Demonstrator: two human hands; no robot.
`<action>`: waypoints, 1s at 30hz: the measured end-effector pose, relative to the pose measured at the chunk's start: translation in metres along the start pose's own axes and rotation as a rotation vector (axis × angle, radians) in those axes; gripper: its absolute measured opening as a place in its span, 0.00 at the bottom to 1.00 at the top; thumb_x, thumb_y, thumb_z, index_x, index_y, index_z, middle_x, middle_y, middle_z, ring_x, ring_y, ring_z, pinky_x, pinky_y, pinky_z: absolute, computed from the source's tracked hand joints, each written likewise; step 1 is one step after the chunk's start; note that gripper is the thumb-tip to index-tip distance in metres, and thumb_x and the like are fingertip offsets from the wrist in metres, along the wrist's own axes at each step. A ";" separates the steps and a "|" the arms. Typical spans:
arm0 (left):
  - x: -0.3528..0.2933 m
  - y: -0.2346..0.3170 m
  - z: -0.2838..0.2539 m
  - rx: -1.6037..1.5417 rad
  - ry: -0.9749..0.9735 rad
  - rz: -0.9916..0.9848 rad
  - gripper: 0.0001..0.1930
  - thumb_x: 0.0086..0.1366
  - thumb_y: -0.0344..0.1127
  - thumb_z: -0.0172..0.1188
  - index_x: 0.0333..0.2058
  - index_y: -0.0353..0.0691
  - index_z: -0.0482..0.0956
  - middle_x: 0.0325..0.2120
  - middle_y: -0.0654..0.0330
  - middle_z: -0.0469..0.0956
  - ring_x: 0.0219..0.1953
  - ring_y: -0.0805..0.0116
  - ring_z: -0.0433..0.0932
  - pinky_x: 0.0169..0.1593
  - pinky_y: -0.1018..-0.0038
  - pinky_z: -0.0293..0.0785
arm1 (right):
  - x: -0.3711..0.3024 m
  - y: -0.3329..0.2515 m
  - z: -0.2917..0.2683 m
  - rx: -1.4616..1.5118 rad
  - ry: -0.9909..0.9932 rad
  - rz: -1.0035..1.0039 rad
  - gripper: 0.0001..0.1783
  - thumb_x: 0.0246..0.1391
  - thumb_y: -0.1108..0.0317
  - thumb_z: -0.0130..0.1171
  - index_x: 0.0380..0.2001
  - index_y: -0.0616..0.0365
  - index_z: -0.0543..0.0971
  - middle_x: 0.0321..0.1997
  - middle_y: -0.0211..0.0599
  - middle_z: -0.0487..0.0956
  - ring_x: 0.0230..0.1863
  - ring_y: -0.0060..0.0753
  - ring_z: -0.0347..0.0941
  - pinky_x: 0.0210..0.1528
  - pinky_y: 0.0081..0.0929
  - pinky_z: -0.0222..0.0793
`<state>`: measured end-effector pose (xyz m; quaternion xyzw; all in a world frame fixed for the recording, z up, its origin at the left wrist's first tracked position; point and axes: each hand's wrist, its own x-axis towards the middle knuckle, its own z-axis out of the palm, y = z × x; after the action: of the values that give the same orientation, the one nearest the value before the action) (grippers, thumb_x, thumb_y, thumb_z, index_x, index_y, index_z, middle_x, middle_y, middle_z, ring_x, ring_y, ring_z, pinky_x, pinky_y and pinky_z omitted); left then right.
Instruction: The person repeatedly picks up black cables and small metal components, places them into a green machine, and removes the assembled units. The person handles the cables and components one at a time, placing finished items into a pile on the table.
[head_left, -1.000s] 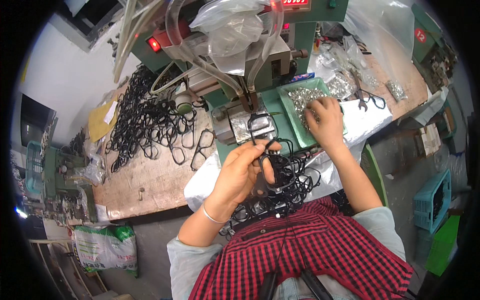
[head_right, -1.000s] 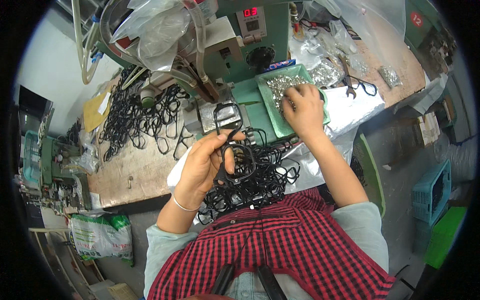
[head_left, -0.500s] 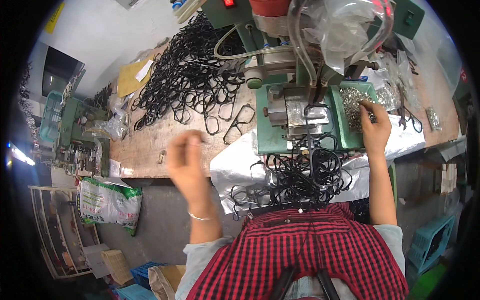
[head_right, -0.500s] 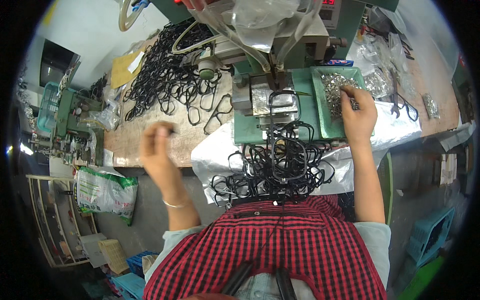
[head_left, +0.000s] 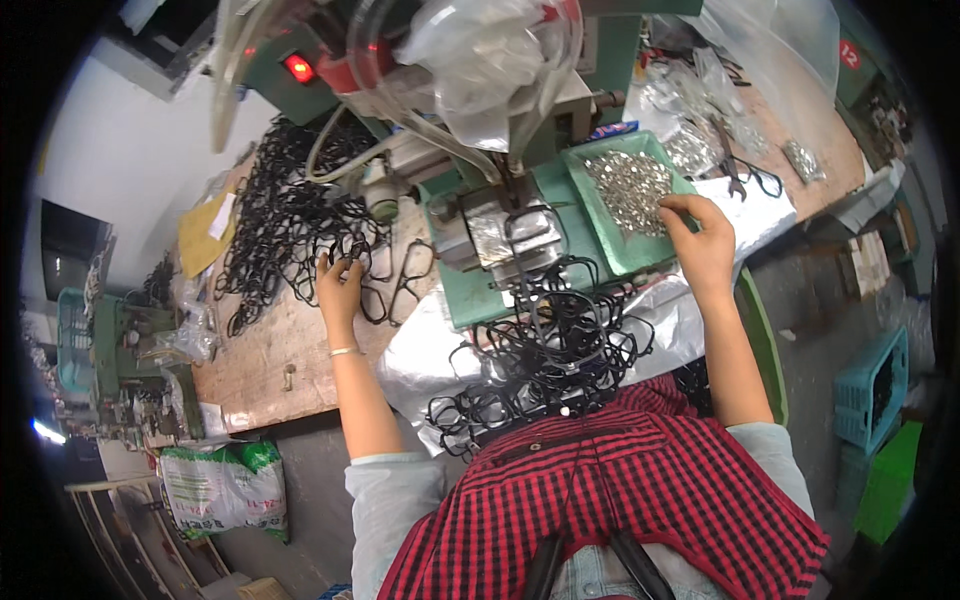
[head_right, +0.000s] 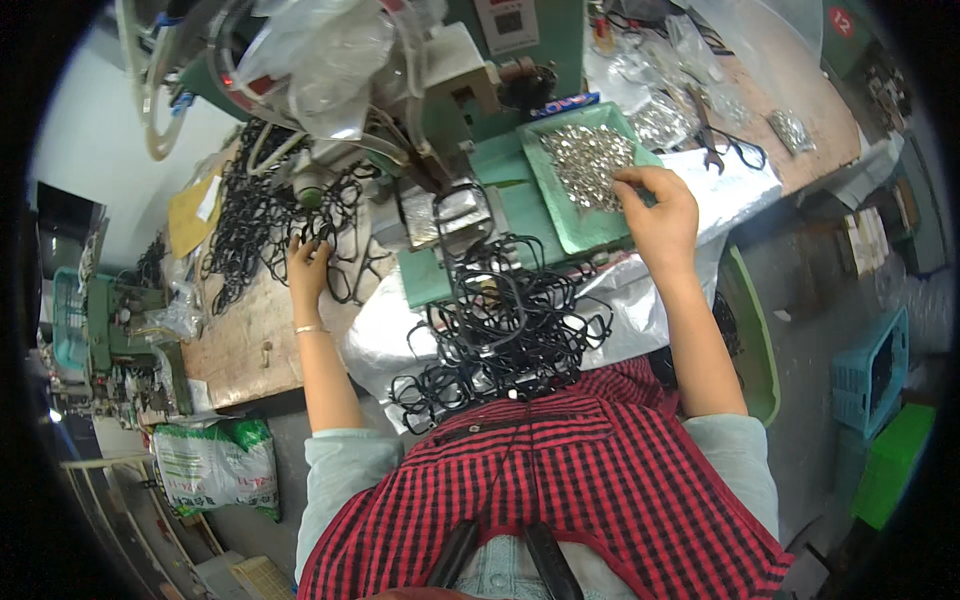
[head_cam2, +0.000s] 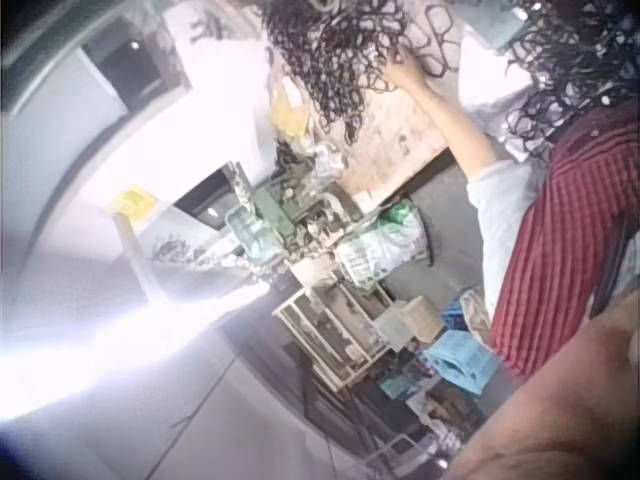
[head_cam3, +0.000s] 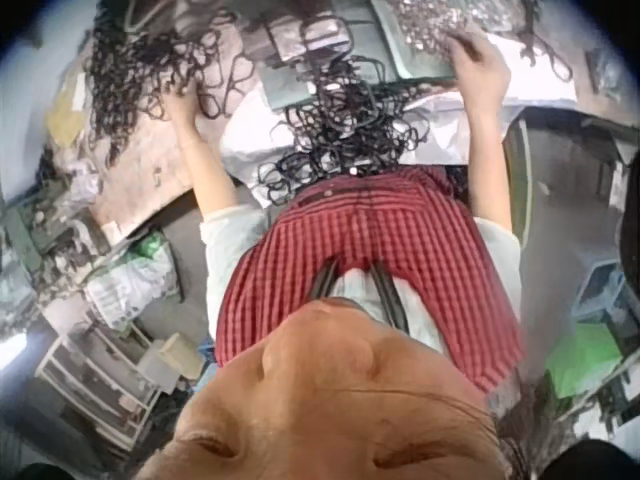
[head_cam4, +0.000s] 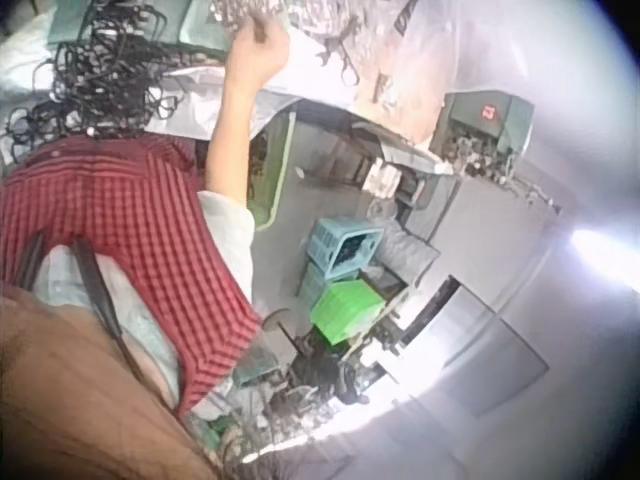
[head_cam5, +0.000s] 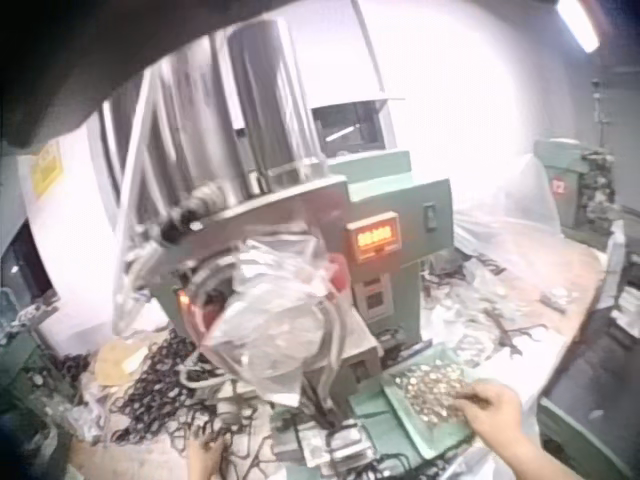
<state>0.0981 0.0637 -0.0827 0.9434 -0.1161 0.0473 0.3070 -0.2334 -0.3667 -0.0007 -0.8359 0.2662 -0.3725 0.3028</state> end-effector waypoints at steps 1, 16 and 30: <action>-0.010 0.015 -0.003 0.002 0.003 0.051 0.18 0.62 0.49 0.64 0.40 0.40 0.86 0.61 0.40 0.69 0.51 0.46 0.76 0.53 0.63 0.73 | -0.004 0.003 -0.010 -0.062 0.018 -0.037 0.11 0.45 0.71 0.69 0.34 0.58 0.85 0.37 0.39 0.84 0.43 0.41 0.79 0.49 0.34 0.72; -0.115 0.186 -0.074 -1.156 0.335 0.167 0.07 0.75 0.39 0.53 0.41 0.43 0.72 0.35 0.62 0.76 0.33 0.77 0.74 0.34 0.77 0.71 | 0.017 -0.011 0.029 -0.252 0.018 -0.303 0.07 0.44 0.70 0.65 0.29 0.58 0.78 0.35 0.40 0.79 0.42 0.49 0.74 0.43 0.43 0.71; -0.173 0.243 -0.078 -1.367 -0.363 0.331 0.13 0.63 0.34 0.65 0.36 0.29 0.74 0.26 0.50 0.78 0.27 0.63 0.79 0.33 0.69 0.78 | 0.016 -0.044 0.018 0.652 -0.246 0.247 0.08 0.51 0.72 0.65 0.36 0.60 0.86 0.36 0.35 0.86 0.37 0.24 0.80 0.43 0.24 0.74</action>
<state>-0.1315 -0.0480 0.0903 0.5038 -0.3103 -0.1473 0.7926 -0.2002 -0.3420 0.0275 -0.6954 0.1939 -0.2953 0.6257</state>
